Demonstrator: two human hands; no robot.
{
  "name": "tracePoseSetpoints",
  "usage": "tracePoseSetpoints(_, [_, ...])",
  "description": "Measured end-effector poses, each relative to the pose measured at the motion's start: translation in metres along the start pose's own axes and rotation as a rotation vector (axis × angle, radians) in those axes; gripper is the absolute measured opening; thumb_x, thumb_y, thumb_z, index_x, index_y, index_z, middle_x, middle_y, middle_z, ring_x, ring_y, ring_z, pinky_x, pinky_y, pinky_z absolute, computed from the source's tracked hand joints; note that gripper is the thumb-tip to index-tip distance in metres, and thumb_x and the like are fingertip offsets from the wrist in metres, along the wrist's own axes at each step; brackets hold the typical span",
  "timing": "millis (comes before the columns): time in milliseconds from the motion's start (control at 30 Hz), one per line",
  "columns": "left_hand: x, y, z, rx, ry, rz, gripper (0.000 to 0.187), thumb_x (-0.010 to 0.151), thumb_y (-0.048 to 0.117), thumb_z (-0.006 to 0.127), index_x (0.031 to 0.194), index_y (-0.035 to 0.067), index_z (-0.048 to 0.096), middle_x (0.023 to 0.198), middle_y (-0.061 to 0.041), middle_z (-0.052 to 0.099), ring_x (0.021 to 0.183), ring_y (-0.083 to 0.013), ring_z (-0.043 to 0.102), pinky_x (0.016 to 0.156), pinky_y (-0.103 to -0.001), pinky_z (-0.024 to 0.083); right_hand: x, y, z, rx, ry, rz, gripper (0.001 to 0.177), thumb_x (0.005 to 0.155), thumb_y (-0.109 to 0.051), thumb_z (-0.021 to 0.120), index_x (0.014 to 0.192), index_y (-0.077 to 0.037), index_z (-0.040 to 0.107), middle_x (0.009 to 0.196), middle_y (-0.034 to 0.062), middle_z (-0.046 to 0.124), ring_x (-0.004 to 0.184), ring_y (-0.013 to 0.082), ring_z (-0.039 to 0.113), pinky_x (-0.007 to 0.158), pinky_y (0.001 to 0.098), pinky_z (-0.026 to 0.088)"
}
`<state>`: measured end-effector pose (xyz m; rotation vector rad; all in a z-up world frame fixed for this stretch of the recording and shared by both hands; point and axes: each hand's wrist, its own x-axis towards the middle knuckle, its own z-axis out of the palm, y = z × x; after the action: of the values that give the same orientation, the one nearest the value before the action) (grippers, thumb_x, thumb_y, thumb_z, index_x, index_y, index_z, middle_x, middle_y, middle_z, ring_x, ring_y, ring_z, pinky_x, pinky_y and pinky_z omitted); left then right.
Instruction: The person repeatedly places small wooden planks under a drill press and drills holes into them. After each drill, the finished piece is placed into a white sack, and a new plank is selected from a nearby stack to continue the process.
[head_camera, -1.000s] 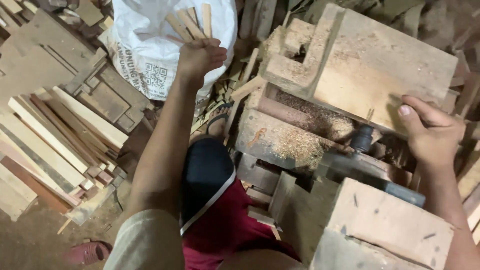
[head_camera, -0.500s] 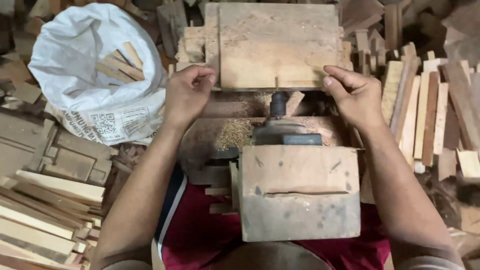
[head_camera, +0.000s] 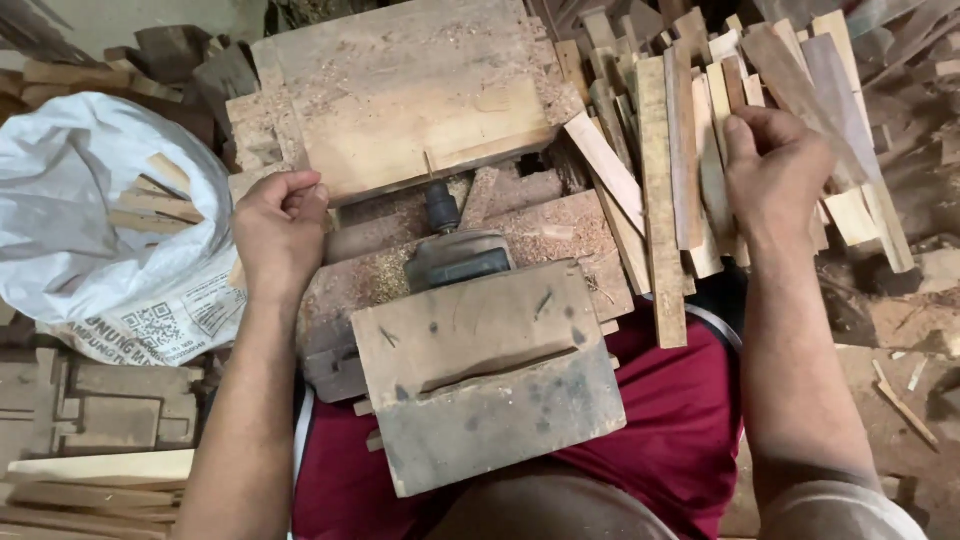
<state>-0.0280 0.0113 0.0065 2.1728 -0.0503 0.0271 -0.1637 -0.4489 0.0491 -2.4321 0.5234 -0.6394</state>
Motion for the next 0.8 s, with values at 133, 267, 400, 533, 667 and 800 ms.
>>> tracePoseSetpoints(133, [-0.006, 0.001, 0.002, -0.007, 0.023, 0.053, 0.013, 0.095, 0.008, 0.074, 0.108, 0.008, 0.078, 0.098, -0.002, 0.074, 0.077, -0.009, 0.061, 0.073, -0.024, 0.057, -0.004, -0.004, -0.009, -0.087, -0.093, 0.085, 0.017, 0.103, -0.005, 0.076, 0.116, 0.005, 0.076, 0.107, 0.0193, 0.076, 0.096, 0.0273, 0.074, 0.088, 0.039, 0.059])
tracePoseSetpoints(267, [-0.008, -0.008, 0.007, -0.02, 0.07, 0.158, 0.013, 0.097, 0.005, 0.075, 0.11, 0.005, 0.077, 0.102, -0.008, 0.073, 0.082, -0.0134, 0.064, 0.075, -0.027, 0.058, -0.006, -0.015, 0.002, -0.038, -0.186, 0.14, 0.029, 0.101, -0.022, 0.079, 0.117, 0.001, 0.073, 0.113, 0.0185, 0.074, 0.104, 0.0297, 0.072, 0.093, 0.0434, 0.058])
tracePoseSetpoints(400, [-0.009, -0.014, 0.008, -0.043, 0.086, 0.213, 0.011, 0.098, 0.004, 0.075, 0.109, 0.006, 0.076, 0.102, -0.009, 0.073, 0.085, -0.0145, 0.066, 0.078, -0.027, 0.058, -0.008, -0.015, 0.006, 0.061, -0.259, 0.059, 0.022, 0.104, -0.023, 0.083, 0.108, -0.002, 0.076, 0.097, 0.0108, 0.076, 0.08, 0.0172, 0.073, 0.091, 0.0385, 0.061])
tracePoseSetpoints(533, [-0.01, -0.012, 0.01, -0.082, 0.079, 0.16, 0.013, 0.098, 0.003, 0.074, 0.11, 0.008, 0.076, 0.102, -0.006, 0.072, 0.083, -0.012, 0.062, 0.078, -0.026, 0.058, 0.0, -0.013, -0.002, 0.054, -0.299, 0.304, 0.017, 0.105, -0.025, 0.074, 0.107, -0.008, 0.074, 0.098, 0.0067, 0.075, 0.09, 0.0202, 0.073, 0.104, 0.0494, 0.053])
tracePoseSetpoints(667, [-0.01, -0.012, 0.005, -0.053, 0.098, 0.224, 0.011, 0.097, 0.005, 0.073, 0.107, 0.005, 0.076, 0.102, -0.011, 0.072, 0.085, -0.017, 0.065, 0.076, -0.028, 0.057, 0.009, -0.018, 0.004, 0.422, -0.185, 0.427, 0.048, 0.11, -0.017, 0.053, 0.064, -0.025, 0.042, 0.072, -0.0077, 0.041, 0.069, 0.0066, 0.039, 0.061, 0.0255, 0.034])
tracePoseSetpoints(800, [-0.008, -0.011, 0.004, -0.053, 0.061, 0.234, 0.016, 0.097, 0.01, 0.069, 0.11, 0.003, 0.075, 0.106, -0.016, 0.072, 0.091, -0.0232, 0.069, 0.083, -0.033, 0.058, 0.017, -0.043, 0.03, 0.789, -0.172, 0.393, 0.039, 0.117, -0.008, 0.057, 0.079, -0.018, 0.058, 0.07, -0.0058, 0.053, 0.055, 0.0039, 0.048, 0.045, 0.018, 0.036])
